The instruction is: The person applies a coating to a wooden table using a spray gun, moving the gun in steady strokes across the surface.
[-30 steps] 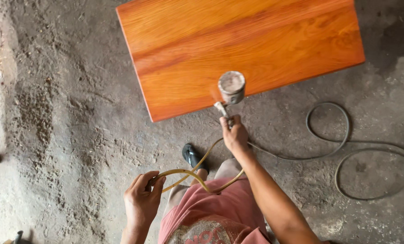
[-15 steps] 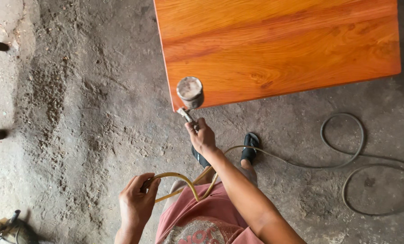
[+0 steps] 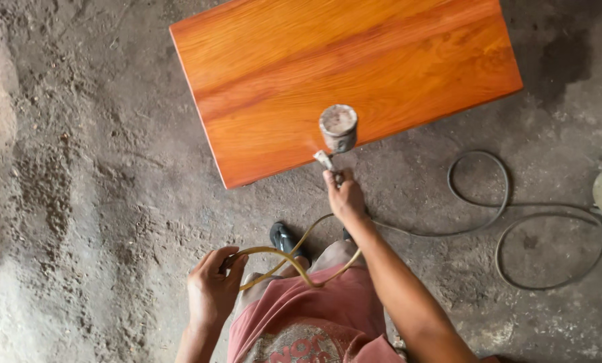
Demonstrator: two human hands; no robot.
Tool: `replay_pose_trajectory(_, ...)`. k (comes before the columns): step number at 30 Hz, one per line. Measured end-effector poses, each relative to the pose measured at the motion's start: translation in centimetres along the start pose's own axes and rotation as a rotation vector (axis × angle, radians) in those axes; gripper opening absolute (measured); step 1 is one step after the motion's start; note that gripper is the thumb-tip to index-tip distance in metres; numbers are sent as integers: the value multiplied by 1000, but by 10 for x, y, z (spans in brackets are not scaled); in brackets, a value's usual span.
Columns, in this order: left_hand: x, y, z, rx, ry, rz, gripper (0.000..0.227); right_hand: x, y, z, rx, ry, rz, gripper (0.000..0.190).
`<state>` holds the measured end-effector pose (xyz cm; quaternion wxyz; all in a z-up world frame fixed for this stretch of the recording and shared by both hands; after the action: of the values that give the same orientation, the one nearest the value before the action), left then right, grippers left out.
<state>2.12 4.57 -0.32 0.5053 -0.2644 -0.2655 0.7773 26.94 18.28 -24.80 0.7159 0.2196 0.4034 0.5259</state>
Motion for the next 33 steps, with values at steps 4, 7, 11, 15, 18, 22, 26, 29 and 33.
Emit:
replay_pose_trajectory(4, 10, -30, -26, 29, 22, -75, 18, 26, -26, 61, -21, -99, -36, 48)
replay_pose_trajectory(7, 16, -49, -48, 14, 62, -95, 19, 51, -52, 106, 1, -167, -87, 49)
replay_pose_trajectory(11, 22, -73, -78, 45, 130, -96, 18, 88, -91, 163, -26, -311, -34, 49)
replay_pose_trajectory(15, 30, -100, -108, 9, 204, -166, 18, 122, -123, 219, -38, -387, -55, 54)
replay_pose_trajectory(18, 39, -122, -127, 21, 241, -247, 15, 146, -137, 261, -79, -397, -134, 58)
replay_pose_trajectory(22, 45, -142, -149, 51, 273, -309, 15, 174, -150, 299, -79, -483, -218, 62)
replay_pose_trajectory(26, 44, -148, -156, 25, 250, -371, 16, 198, -157, 308, -153, -620, -180, 66)
replay_pose_trajectory(29, 40, -144, -148, 53, 228, -321, 16, 202, -157, 298, -60, -605, -104, 64)
replay_pose_trajectory(33, 37, -127, -122, 79, 151, -199, 15, 179, -144, 251, -70, -480, -142, 58)
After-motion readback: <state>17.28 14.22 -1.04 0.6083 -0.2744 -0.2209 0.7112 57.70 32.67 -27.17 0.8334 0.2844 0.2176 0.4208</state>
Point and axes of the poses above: each hand's wrist, its own x-axis towards the middle knuckle, its own z-axis out of the back of the hand, y = z × x, the point moved 2 cm from there along x, towards the middle knuckle, and after that the axes turned 2 degrees about -z, right-handed, at the moved point
